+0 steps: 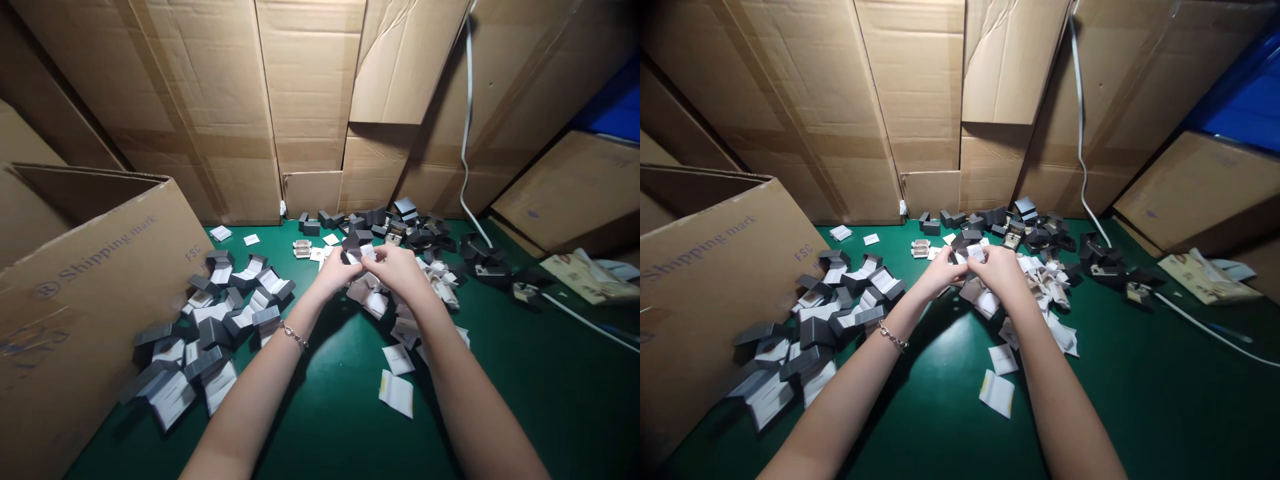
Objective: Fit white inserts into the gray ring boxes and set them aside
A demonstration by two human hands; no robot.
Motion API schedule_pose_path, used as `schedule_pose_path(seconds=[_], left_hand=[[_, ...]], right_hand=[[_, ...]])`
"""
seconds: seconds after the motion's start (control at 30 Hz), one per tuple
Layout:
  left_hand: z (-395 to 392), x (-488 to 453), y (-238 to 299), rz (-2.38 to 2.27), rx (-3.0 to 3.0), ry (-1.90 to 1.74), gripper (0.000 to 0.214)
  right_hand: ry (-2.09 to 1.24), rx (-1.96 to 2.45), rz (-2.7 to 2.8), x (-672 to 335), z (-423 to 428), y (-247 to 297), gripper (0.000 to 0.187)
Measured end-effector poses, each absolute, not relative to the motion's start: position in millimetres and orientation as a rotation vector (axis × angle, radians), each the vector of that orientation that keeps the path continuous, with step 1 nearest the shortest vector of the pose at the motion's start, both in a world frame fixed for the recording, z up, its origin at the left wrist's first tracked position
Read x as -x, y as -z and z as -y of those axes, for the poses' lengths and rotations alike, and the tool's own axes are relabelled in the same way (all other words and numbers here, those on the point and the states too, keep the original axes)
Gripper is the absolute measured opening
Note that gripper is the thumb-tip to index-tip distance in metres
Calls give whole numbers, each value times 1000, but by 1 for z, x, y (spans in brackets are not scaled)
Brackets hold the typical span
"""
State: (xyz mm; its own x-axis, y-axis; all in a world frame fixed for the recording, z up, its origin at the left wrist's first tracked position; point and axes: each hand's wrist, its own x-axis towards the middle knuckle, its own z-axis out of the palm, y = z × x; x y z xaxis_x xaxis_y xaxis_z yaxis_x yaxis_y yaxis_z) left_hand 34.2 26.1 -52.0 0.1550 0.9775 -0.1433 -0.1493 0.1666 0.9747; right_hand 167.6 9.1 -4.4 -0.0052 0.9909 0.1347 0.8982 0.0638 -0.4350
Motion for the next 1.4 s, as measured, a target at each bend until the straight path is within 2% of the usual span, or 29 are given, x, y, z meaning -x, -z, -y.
schedule_pose_path(seconds=[0.1,0.23,0.3,0.4,0.47,0.67,0.87,1.0,1.13,1.3,1.4], left_hand=[[-25,-35,54,-1065,-1137,-1072,53],[-23,-37,56,-993,-1180,-1082,89],[-22,-38,56,-970,-1185,-1099,97],[-20,-40,54,-963,-1221,-1120,89],[-19,-41,52,-980,-1263,-1132,80],[-15,-44,50,-1031,-1337,-1189,73],[-17,-41,50,-999,-1343,-1195,62],[-15,-38,45,-986,-1326,-1087,59],[-14,-34,38,-973,-1252,-991,62],[-12,-30,31,-917,-1155,-881,67],[-11,-30,33,-950,-1225,-828,75]], right_hand=[[-315,1875,1946,-166,-8,3,23],[-294,1864,1890,-164,-7,1,20],[-323,1858,1777,-163,-8,2,22],[-395,1797,1599,-161,-7,5,46],[-411,1747,1556,-159,-6,7,53],[-396,1604,1503,-154,-5,11,52],[-333,1461,1619,-157,-13,25,42],[-223,1517,1667,-164,-17,30,47],[-141,1545,1678,-171,-22,31,52],[-288,1401,1864,-182,-28,30,53],[-190,1337,2036,-187,-29,33,58]])
